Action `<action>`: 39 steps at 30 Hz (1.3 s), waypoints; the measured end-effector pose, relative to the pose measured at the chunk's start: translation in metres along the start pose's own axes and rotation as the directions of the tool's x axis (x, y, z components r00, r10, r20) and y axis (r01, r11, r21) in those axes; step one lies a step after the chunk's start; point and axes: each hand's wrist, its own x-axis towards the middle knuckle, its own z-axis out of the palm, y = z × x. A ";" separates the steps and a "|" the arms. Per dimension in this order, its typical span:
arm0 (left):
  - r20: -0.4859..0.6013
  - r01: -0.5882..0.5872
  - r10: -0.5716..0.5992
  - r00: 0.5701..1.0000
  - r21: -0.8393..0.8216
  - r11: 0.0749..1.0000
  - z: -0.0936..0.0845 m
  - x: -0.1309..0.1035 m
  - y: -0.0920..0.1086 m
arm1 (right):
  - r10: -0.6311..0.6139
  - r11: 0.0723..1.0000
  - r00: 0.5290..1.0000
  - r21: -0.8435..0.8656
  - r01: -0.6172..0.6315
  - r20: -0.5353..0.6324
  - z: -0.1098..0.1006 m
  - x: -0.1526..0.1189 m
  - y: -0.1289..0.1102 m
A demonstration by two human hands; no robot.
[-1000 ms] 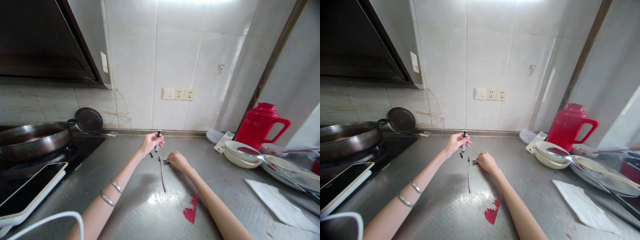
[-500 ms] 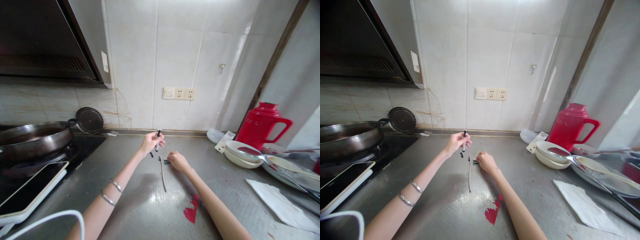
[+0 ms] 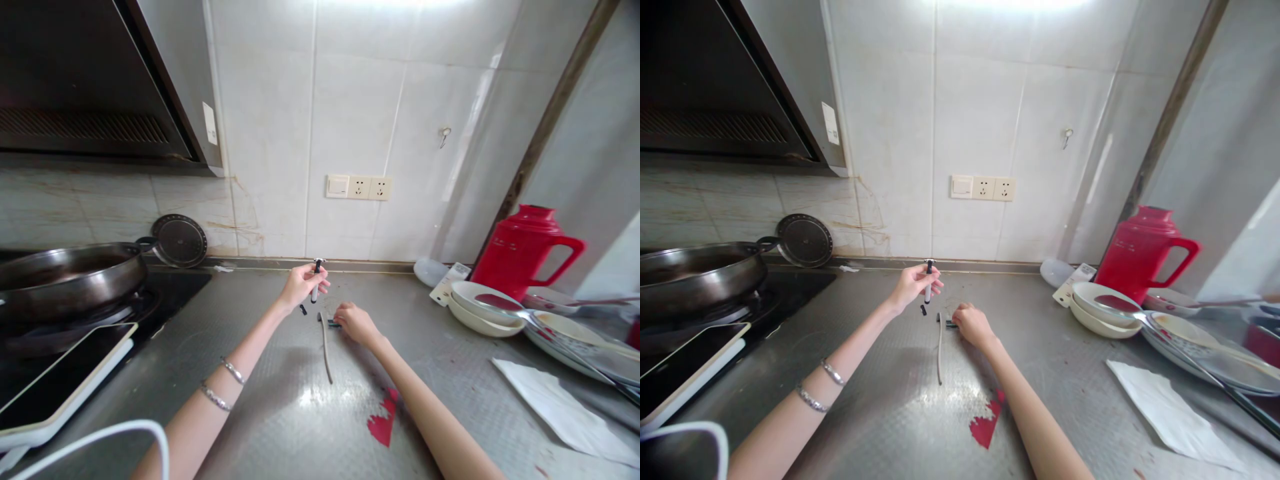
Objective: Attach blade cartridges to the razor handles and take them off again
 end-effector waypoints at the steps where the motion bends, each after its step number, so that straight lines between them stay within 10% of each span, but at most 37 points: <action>1: 0.000 0.002 -0.002 1.000 0.005 1.000 0.000 0.000 0.000 | -0.002 1.000 1.000 -0.006 0.002 -0.003 0.000 0.000 0.000; 25: -0.003 -0.004 0.003 1.000 -0.021 1.000 -0.002 0.000 0.002 | 0.010 0.964 0.992 0.263 0.024 -0.128 0.022 0.004 0.020; 39: -0.051 -0.007 0.006 0.999 -0.016 1.000 -0.013 0.000 0.013 | 0.082 0.795 0.962 0.599 0.095 -0.261 -0.051 0.041 0.003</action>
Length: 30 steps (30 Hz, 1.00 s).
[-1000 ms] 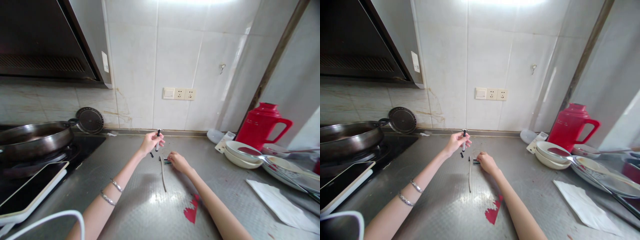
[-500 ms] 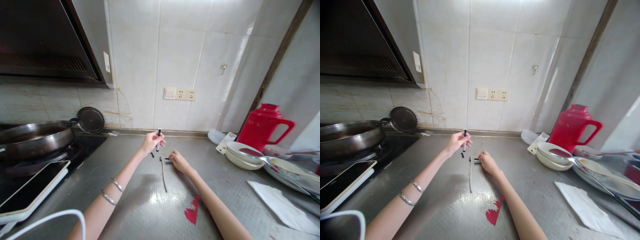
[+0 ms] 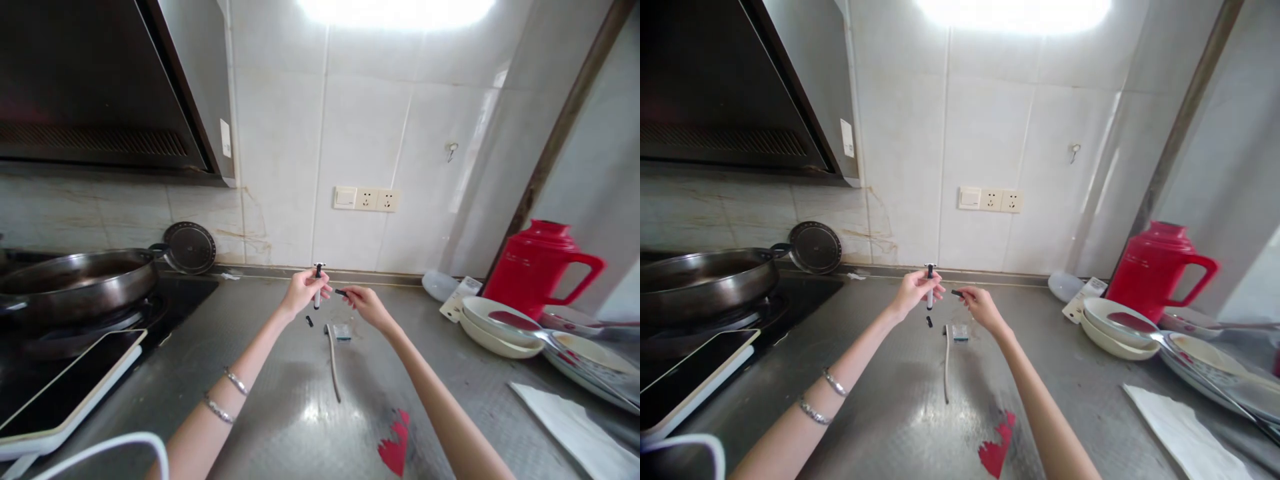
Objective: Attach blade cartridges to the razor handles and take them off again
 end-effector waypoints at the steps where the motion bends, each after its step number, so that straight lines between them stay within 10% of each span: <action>1: -0.005 -0.003 0.003 1.000 0.002 1.000 -0.001 0.000 0.000 | -0.005 1.000 1.000 0.008 0.005 -0.001 -0.002 0.004 -0.006; 18: -0.291 -0.203 0.204 0.935 0.035 0.979 0.005 -0.001 -0.009 | -0.035 0.998 0.992 0.038 0.040 -0.119 -0.019 0.016 -0.057; 30: 0.072 -0.149 0.150 0.986 -0.017 0.989 0.007 -0.008 0.001 | -0.054 0.995 0.959 0.066 0.075 -0.278 -0.032 0.014 -0.072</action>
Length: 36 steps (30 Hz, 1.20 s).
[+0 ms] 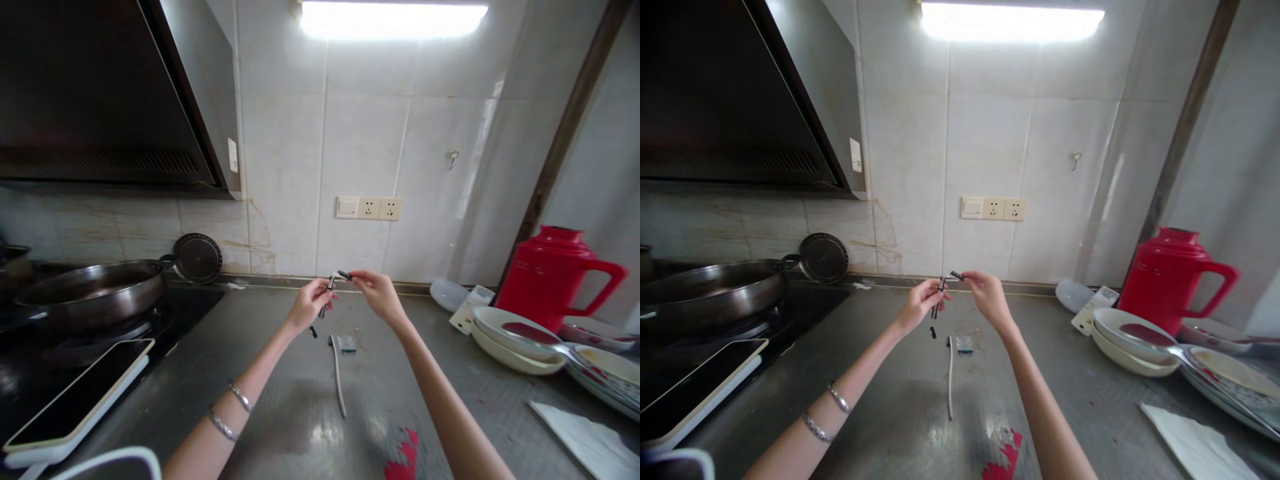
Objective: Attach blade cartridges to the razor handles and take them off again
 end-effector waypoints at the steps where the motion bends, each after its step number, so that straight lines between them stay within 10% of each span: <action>1: 0.020 0.003 -0.003 1.000 0.012 1.000 0.000 0.000 0.000 | -0.008 1.000 1.000 0.001 0.008 -0.007 0.000 0.000 -0.001; 36: 0.119 0.062 -0.075 0.990 0.108 0.992 0.000 -0.002 -0.009 | -0.135 0.991 0.987 -0.003 0.136 0.089 0.004 -0.006 -0.018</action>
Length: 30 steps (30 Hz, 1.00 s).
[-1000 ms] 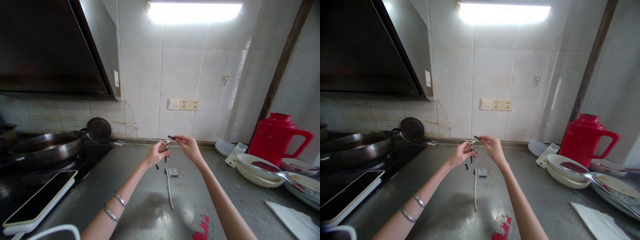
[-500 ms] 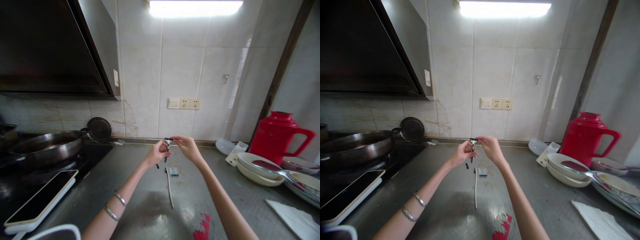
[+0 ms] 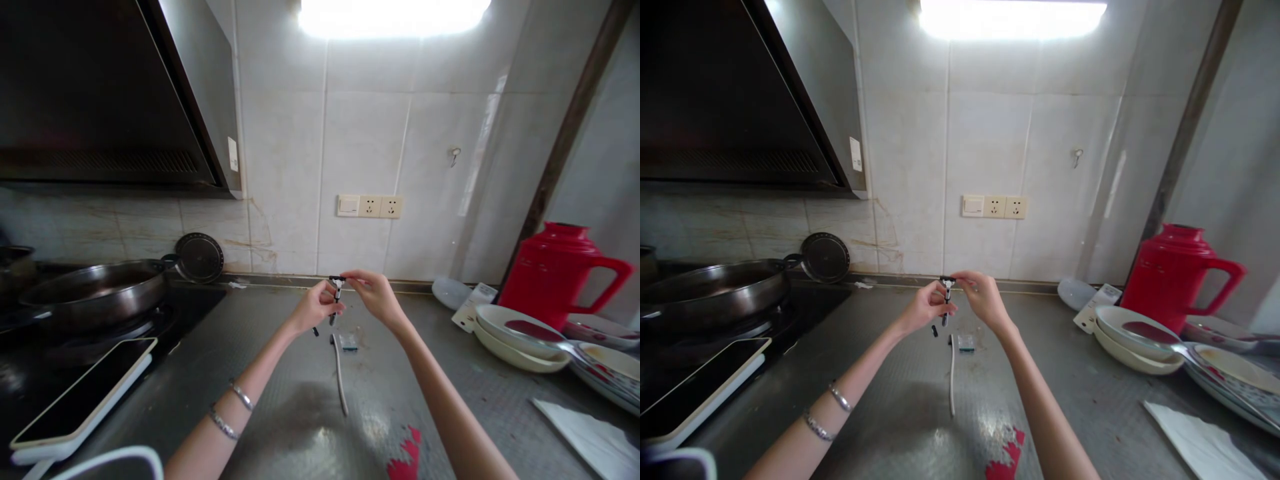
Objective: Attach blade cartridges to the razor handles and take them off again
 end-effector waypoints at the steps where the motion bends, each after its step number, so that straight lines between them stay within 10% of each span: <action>1: 0.002 -0.002 0.002 1.000 0.000 1.000 0.000 0.000 0.000 | 0.000 1.000 1.000 -0.002 0.000 0.000 0.000 0.000 0.000; 30: -0.001 0.075 -0.075 0.997 -0.028 0.997 0.013 -0.004 0.009 | -0.010 0.997 0.999 -0.077 0.013 0.031 -0.006 -0.002 0.000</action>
